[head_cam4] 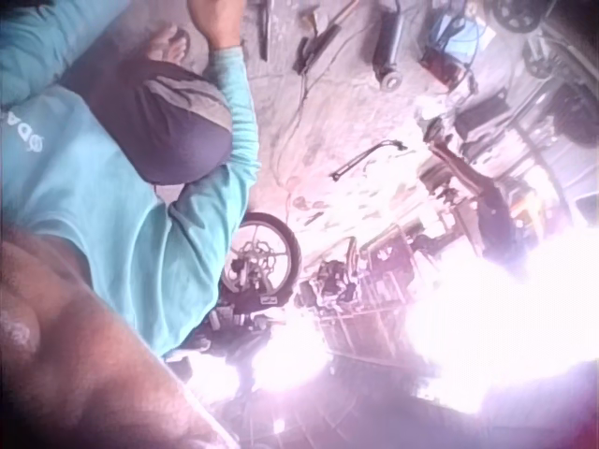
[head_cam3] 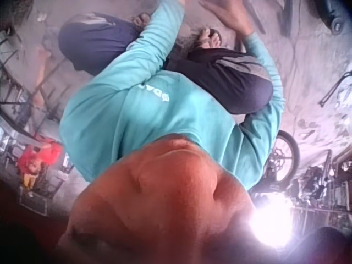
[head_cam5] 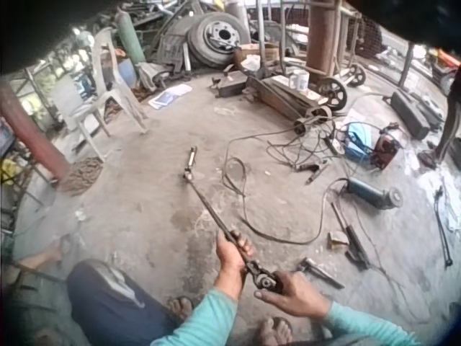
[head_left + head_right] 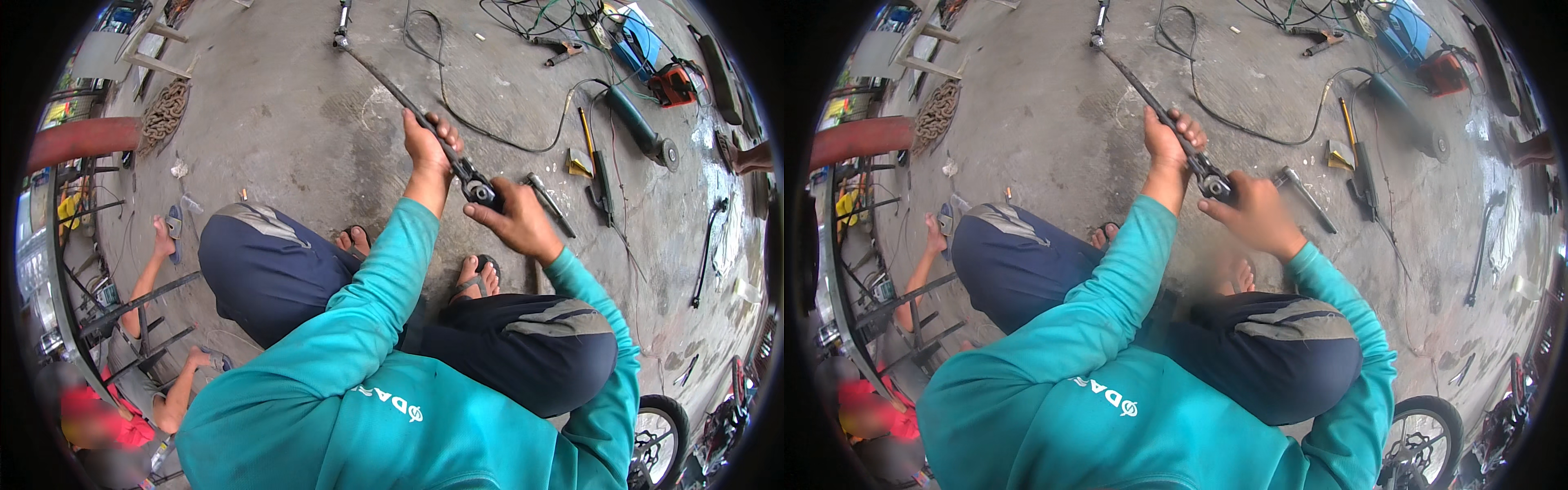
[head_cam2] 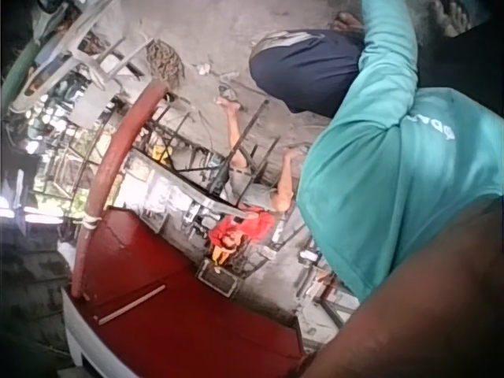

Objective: The person sits on the floor and uses a hammer and a wrench to work on a mechanical part attached to a long metal rod. They repeatedly strike the part with the hammer and adjust it with the wrench.

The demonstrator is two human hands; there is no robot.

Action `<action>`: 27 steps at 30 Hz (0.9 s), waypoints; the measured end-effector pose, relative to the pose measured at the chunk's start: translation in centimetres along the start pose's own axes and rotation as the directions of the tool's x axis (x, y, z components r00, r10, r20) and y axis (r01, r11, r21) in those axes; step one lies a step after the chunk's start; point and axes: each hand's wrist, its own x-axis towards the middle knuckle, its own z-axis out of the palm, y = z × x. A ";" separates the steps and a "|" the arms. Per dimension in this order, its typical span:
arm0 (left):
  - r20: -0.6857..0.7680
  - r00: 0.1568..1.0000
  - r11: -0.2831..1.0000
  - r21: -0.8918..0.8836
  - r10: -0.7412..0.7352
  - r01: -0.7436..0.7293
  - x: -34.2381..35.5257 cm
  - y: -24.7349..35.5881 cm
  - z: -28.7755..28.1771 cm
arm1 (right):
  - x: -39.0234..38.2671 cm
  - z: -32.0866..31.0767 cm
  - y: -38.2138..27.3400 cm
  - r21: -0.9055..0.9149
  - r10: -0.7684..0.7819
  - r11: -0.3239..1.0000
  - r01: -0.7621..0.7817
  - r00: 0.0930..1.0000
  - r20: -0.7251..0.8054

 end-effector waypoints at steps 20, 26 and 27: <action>0.292 0.950 0.994 -0.024 0.112 -0.110 -1.7 10.5 3.7 | 5.8 -3.8 -17.4 0.713 0.085 0.638 -0.292 0.946 0.312; 0.399 0.910 0.993 -0.080 0.110 -0.085 -2.5 10.0 4.2 | 5.2 -3.4 -17.4 0.723 0.089 0.636 -0.268 0.957 0.277; 0.393 0.912 0.992 -0.084 0.118 -0.092 -2.8 9.8 4.5 | 5.2 -3.4 -17.3 0.720 0.092 0.640 -0.270 0.957 0.277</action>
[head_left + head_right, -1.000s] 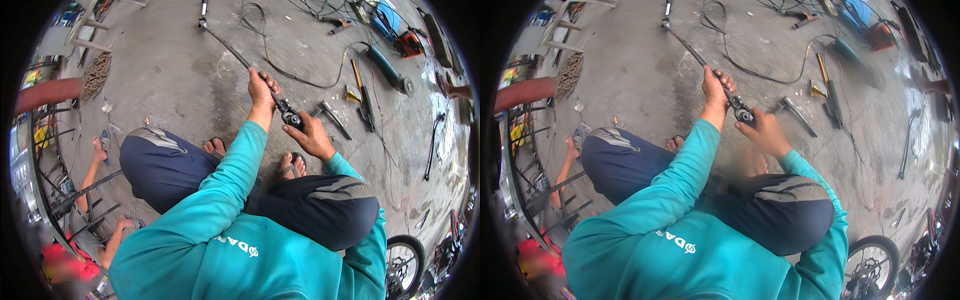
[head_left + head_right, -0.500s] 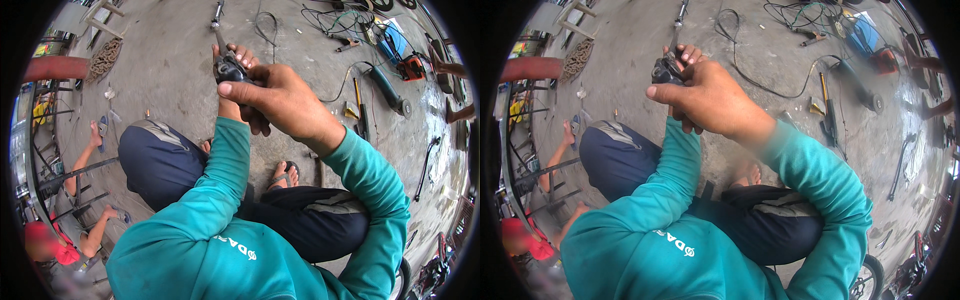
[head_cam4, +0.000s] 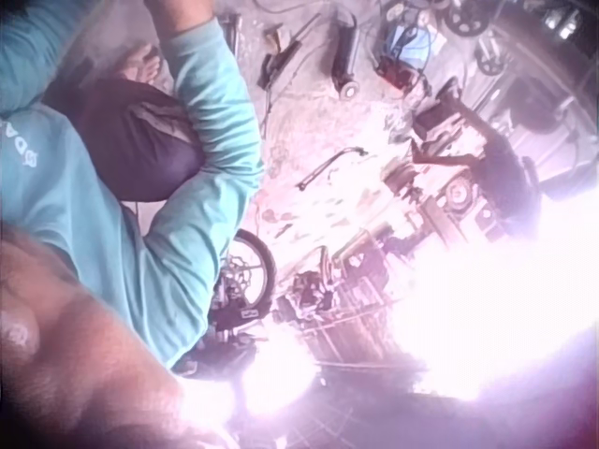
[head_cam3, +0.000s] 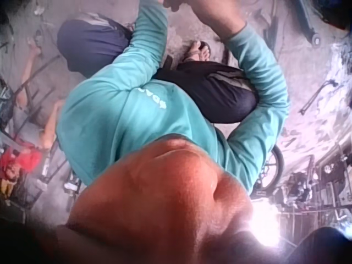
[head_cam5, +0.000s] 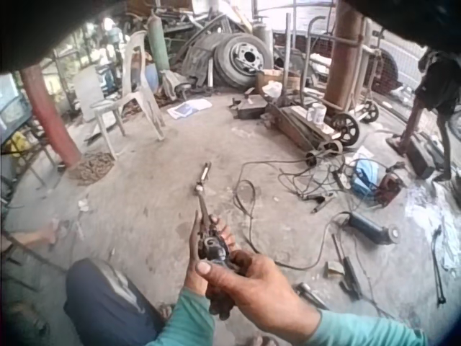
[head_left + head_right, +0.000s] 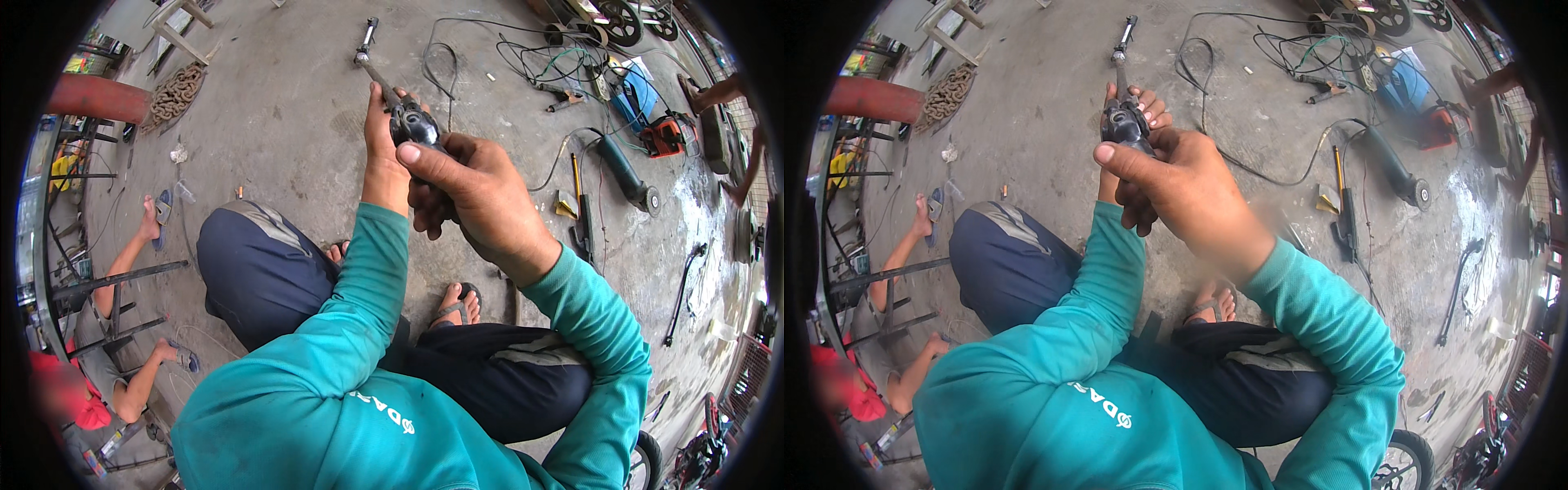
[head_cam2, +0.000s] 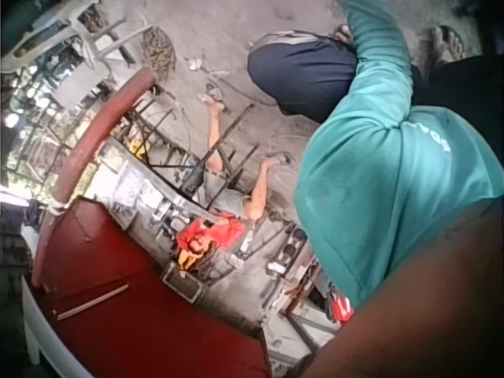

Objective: The person sits on the floor and uses a hammer and a wrench to work on a mechanical part attached to a long metal rod. They repeatedly strike the part with the hammer and adjust it with the wrench.

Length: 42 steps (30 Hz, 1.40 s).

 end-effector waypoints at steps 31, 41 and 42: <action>-0.040 0.998 0.993 0.105 -0.056 0.060 1.4 -0.3 -2.7 | -0.5 -4.7 2.0 -0.041 0.143 0.989 -0.139 0.981 0.134; -0.451 0.891 0.458 0.782 -0.052 0.422 0.8 -7.1 -11.5 | -2.0 -13.8 23.9 -0.060 0.297 0.948 -0.314 0.935 -0.196; -0.455 0.890 0.414 0.806 -0.022 0.423 0.8 -7.5 -11.8 | -1.8 -14.0 24.9 -0.078 0.326 0.932 -0.355 0.910 -0.255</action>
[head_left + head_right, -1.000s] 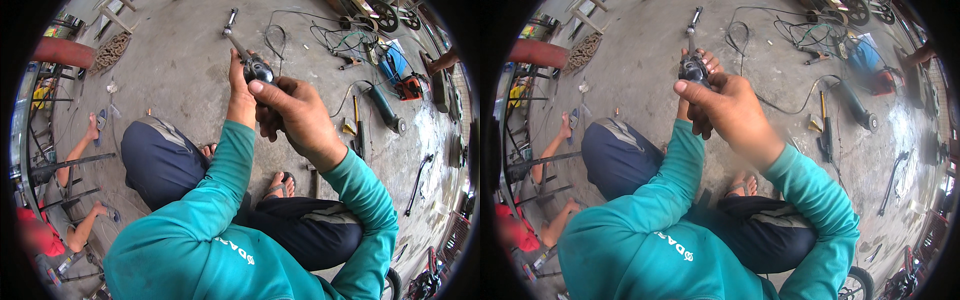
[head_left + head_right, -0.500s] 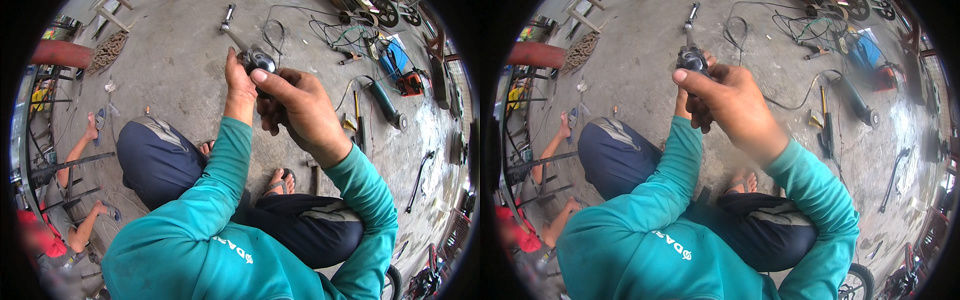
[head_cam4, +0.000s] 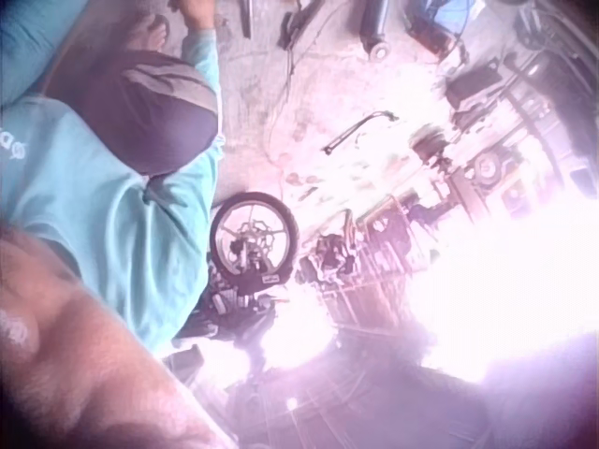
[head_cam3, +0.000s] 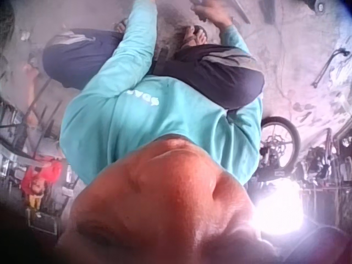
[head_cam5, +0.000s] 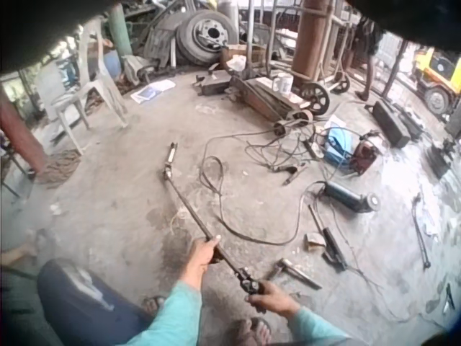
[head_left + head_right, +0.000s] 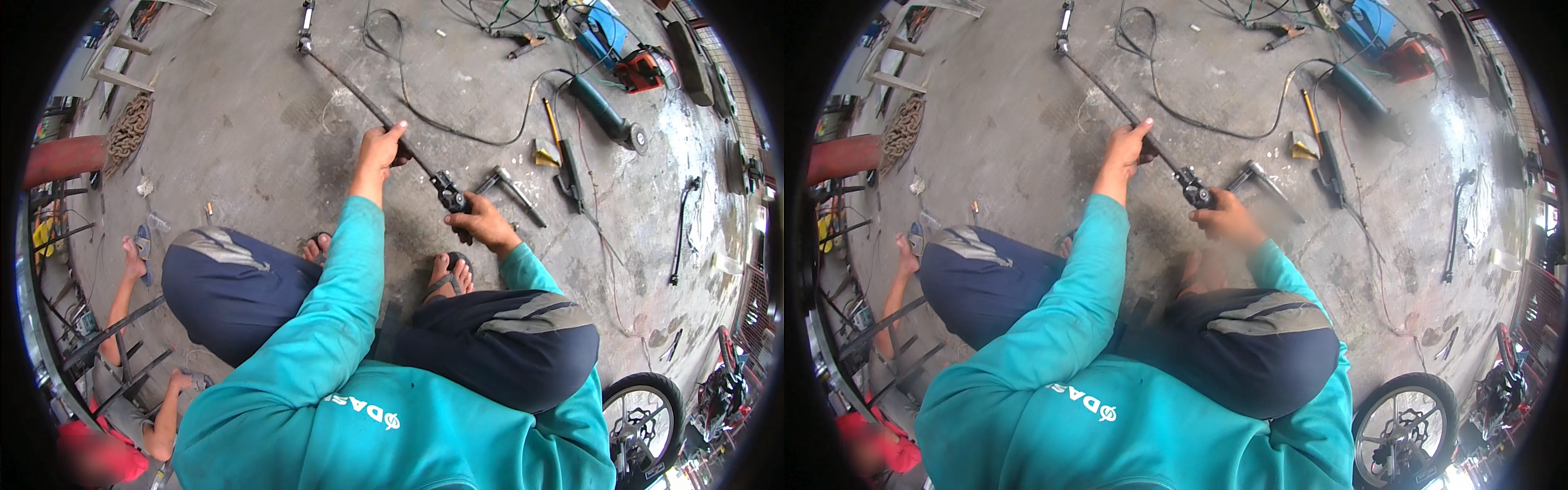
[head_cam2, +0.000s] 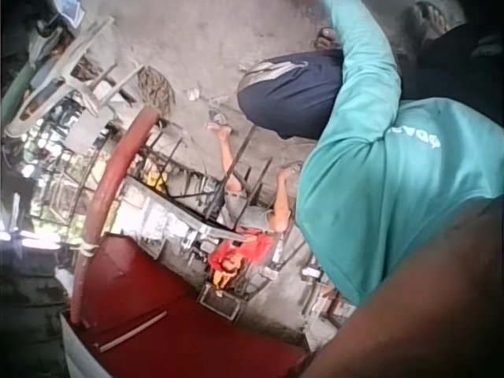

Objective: The person sits on the floor and uses a hammer and a wrench to work on a mechanical part attached to a long metal rod. They repeatedly strike the part with the hammer and adjust it with the wrench.

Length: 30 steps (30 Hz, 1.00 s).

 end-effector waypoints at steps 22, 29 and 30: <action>-0.058 0.993 0.995 -0.022 0.101 -0.102 0.6 -1.3 1.6 | 2.6 -0.4 1.5 -0.604 -0.157 0.797 -0.020 0.958 -0.239; 0.001 0.997 0.992 -0.102 0.078 -0.078 1.2 -1.0 1.7 | 1.1 0.2 2.4 -0.042 -0.286 0.958 0.284 0.930 -0.229; 0.001 0.996 0.991 -0.105 0.086 -0.085 1.2 -0.9 1.7 | 0.8 -0.2 2.3 0.167 -0.260 0.944 0.285 0.953 -0.159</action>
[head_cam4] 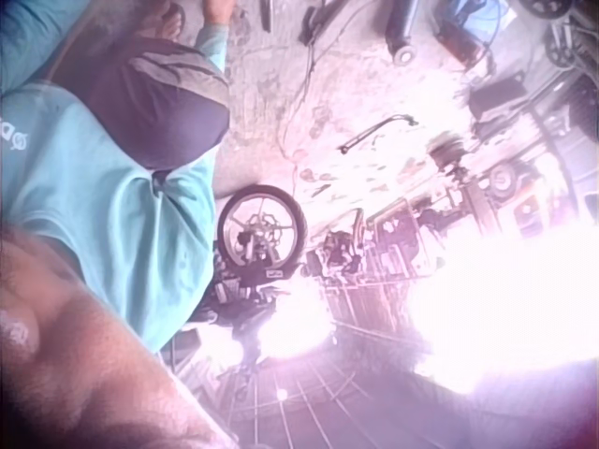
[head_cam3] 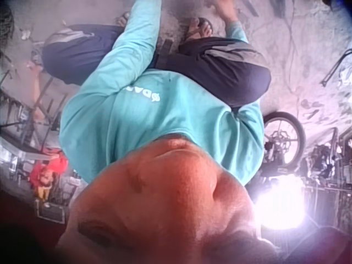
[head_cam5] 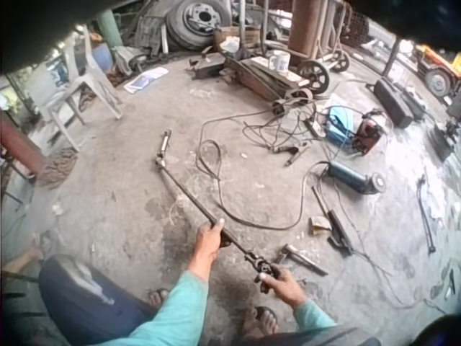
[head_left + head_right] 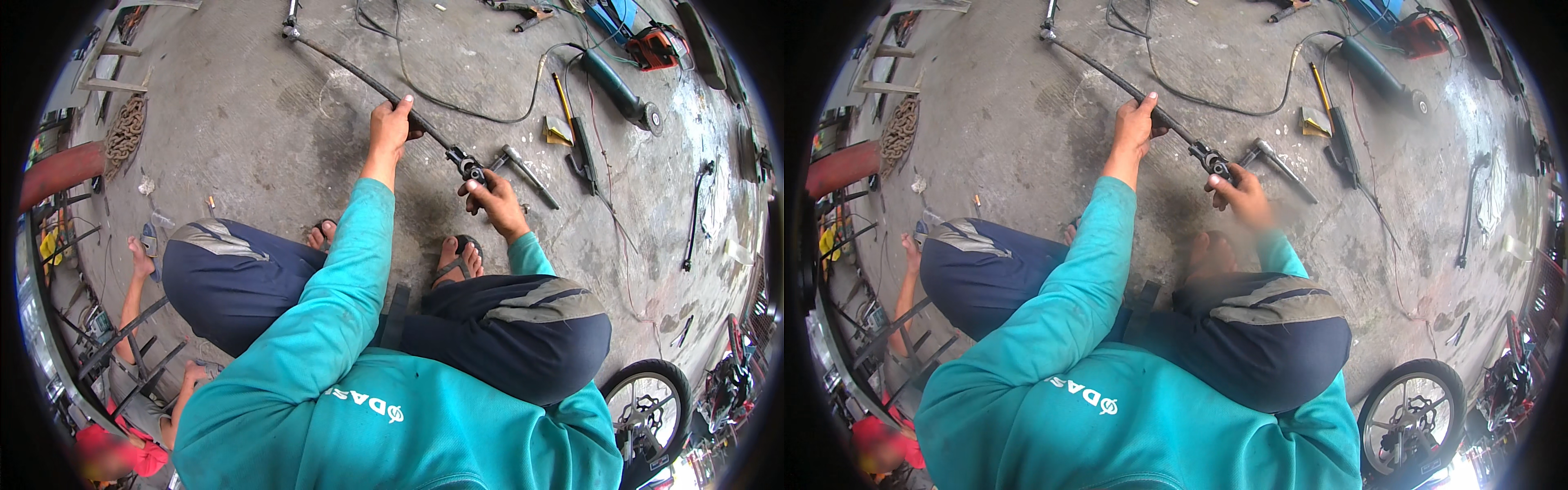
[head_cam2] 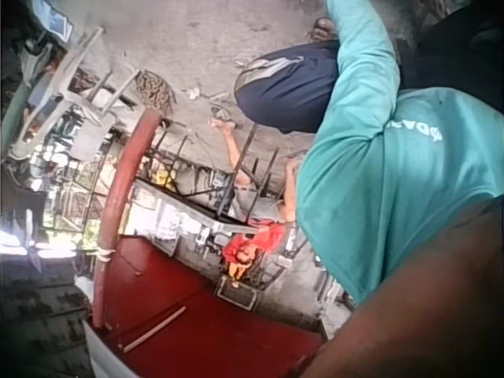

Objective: The person sits on the floor and uses a hammer and a wrench to work on a mechanical part attached to a long metal rod. They repeatedly strike the part with the hammer and adjust it with the wrench.

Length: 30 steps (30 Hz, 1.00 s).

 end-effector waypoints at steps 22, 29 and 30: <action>-0.017 0.998 0.997 -0.060 0.053 -0.054 -0.6 -0.1 0.3 | 0.2 -1.2 2.3 0.528 -0.020 0.845 -0.077 0.984 0.175; -0.058 0.994 0.994 0.068 0.091 -0.087 -0.3 -0.9 -0.1 | 1.5 -2.4 1.8 -0.142 0.157 0.977 -0.157 0.987 -0.012; -0.064 0.994 0.994 0.075 0.085 -0.080 -0.2 -1.1 0.2 | 1.5 -2.6 1.8 -0.227 0.163 0.960 -0.164 0.986 -0.021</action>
